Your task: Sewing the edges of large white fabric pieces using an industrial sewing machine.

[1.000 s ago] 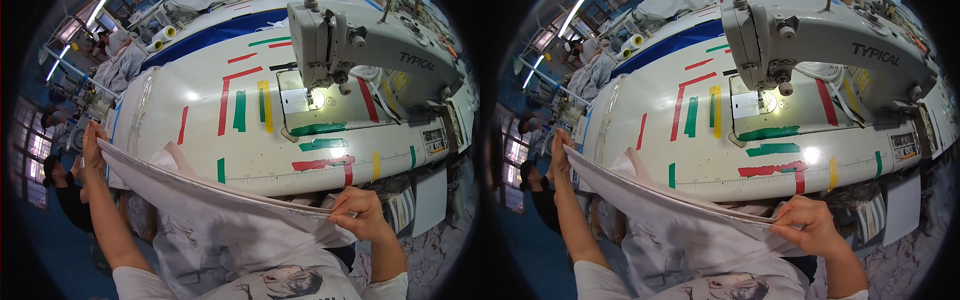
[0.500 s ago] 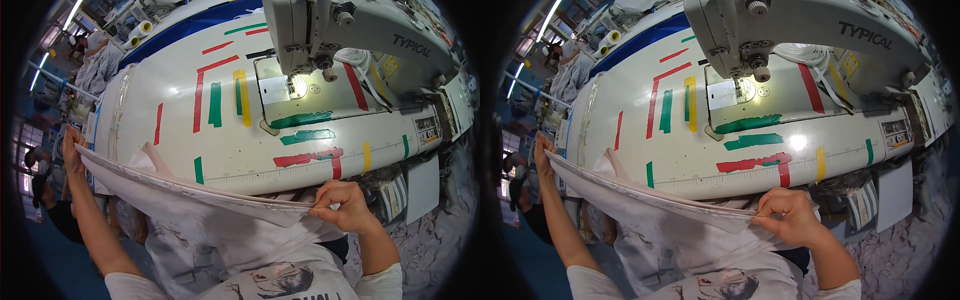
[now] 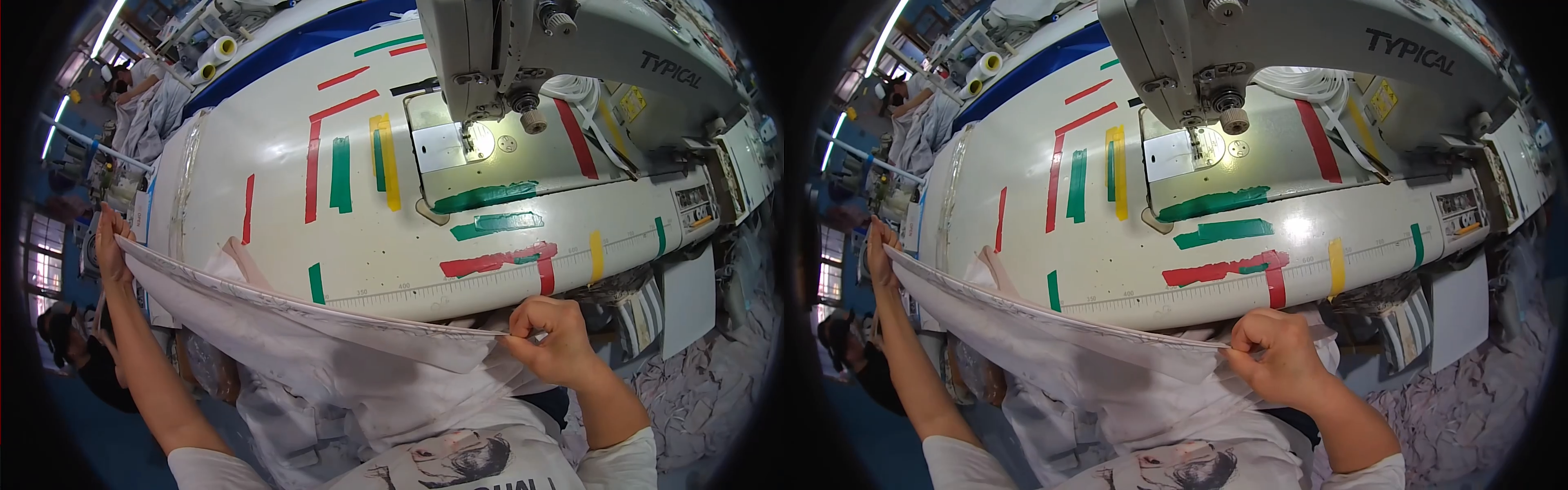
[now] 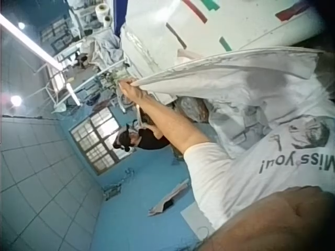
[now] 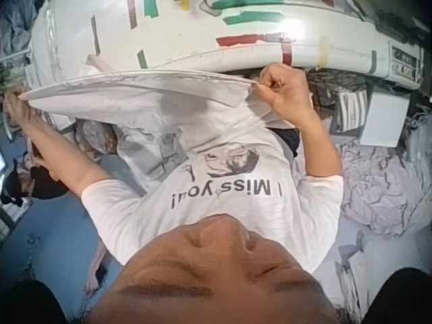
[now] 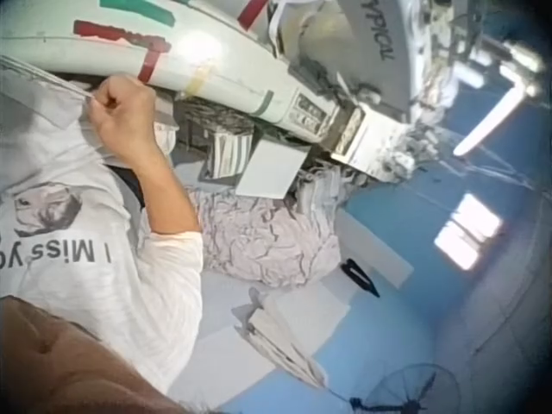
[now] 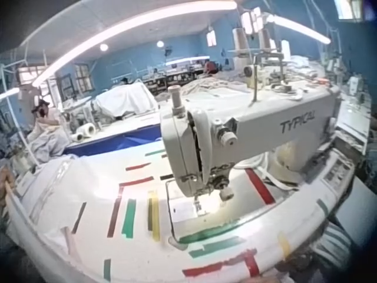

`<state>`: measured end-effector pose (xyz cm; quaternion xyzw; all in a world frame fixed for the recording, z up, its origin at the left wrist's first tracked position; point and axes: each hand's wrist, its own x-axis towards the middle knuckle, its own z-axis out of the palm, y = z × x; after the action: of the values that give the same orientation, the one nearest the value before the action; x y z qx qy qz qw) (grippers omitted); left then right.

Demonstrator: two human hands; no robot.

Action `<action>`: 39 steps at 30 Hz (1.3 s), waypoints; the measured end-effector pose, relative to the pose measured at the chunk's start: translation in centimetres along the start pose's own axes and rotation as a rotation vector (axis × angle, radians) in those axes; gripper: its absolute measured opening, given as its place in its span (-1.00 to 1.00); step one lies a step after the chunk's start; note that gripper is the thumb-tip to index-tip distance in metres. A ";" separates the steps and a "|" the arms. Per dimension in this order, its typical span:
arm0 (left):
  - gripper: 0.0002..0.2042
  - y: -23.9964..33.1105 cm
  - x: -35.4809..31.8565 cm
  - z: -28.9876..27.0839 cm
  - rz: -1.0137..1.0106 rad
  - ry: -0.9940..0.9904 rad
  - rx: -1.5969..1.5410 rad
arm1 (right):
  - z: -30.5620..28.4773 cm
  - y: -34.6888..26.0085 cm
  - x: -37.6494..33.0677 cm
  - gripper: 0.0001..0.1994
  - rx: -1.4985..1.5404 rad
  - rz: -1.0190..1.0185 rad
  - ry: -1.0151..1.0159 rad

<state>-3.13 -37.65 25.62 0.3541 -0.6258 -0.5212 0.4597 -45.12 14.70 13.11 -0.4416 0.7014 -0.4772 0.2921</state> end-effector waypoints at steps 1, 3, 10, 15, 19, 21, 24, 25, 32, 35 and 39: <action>-0.70 -0.3 0.5 0.3 0.019 -0.017 0.000 | 0.1 -0.1 0.0 -0.80 0.001 -0.006 0.005; -0.73 -0.6 1.1 3.4 -0.026 0.103 0.171 | 0.2 -0.2 -0.1 -0.81 -0.033 -0.002 0.022; -0.49 0.9 -16.9 30.3 0.133 -0.503 0.813 | 1.0 -0.8 0.3 -0.82 -0.121 -0.086 0.089; -0.69 -2.1 -27.0 38.0 0.191 -1.096 0.432 | 0.5 -1.6 -0.3 -0.82 -0.156 -0.203 0.078; -0.94 -0.8 -26.3 38.1 0.316 -1.189 0.536 | 0.2 -1.3 -0.3 -0.80 -0.124 -0.303 0.081; -0.95 1.3 -25.3 36.8 0.558 -0.886 0.551 | 0.5 -0.4 0.4 -0.74 -0.283 -0.431 0.226; -0.95 5.9 -23.8 32.5 0.469 -0.375 0.712 | 0.5 0.3 -0.1 -0.67 -0.247 -0.434 0.237; -0.97 7.5 -22.9 30.7 0.442 -0.232 0.735 | 0.7 0.4 -0.4 -0.67 -0.208 -0.439 0.256; -0.82 15.1 -18.2 21.6 0.580 0.005 0.844 | 2.0 -0.8 -0.3 -0.59 -0.177 -0.583 0.395; -0.80 15.8 -17.5 20.7 0.573 0.050 0.882 | 2.2 -1.0 0.0 -0.56 -0.238 -0.806 0.409; -0.77 16.3 -17.0 19.5 0.560 0.060 0.940 | 2.5 -0.5 0.2 -0.61 -0.342 -0.807 0.238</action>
<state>-15.40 -12.26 37.35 0.3560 -0.8482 -0.0326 0.3907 -42.93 13.41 12.63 -0.6636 0.5705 -0.4776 -0.0773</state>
